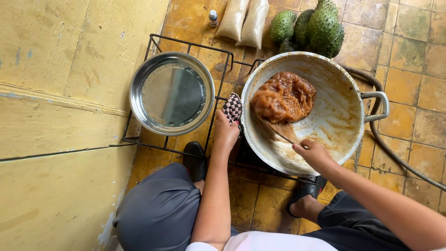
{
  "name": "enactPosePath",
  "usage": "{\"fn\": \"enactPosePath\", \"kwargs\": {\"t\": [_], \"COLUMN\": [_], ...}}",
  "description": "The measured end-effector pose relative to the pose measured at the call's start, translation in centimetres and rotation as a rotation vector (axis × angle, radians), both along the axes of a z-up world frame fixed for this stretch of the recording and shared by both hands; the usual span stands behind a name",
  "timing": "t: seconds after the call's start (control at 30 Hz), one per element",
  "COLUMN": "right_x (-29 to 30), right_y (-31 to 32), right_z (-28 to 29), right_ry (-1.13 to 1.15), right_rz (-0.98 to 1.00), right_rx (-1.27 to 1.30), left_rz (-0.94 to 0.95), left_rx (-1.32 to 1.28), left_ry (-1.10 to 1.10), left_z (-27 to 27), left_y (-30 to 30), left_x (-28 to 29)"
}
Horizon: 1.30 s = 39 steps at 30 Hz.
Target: Stirring a thick brown paste in a large pot using a wooden paddle
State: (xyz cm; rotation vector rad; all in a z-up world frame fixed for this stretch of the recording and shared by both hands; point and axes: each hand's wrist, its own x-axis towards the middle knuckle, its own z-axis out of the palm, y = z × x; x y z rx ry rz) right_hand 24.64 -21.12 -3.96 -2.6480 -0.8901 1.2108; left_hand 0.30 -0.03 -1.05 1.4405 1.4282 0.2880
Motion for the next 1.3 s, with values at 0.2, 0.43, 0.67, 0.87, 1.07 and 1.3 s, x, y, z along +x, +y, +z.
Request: {"fn": "enactPosePath", "kwargs": {"t": [0.2,0.43,0.67,0.87,1.07,1.3], "right_x": [-5.8,-3.8,-1.4,-3.2,-4.1,-5.1], "right_y": [6.0,2.4,-4.5,-7.4,-6.1,-2.0], "right_z": [1.6,0.9,3.2,6.9,13.4,20.9], "right_ry": [0.854,1.466,1.445,1.509,1.283,0.788], "right_rz": [-0.704,-0.859,-1.069,-1.006,-0.808,-0.681], "right_rx": [0.499,0.868,0.929,0.924,0.952,0.905], "left_rz": [0.006,0.049,0.075,0.076,0.063,0.071], "left_rx": [-0.016,0.03,0.055,0.057,0.048,-0.123], "left_ry": [-0.042,-0.07,-0.106,-0.089,-0.061,-0.087], "left_z": [1.9,1.0,3.5,-0.1,0.8,3.4], "left_y": [-0.2,-0.9,-2.0,-1.5,-1.5,-1.0], "left_x": [-0.4,-0.7,-1.1,-0.4,-0.5,-0.6]}}
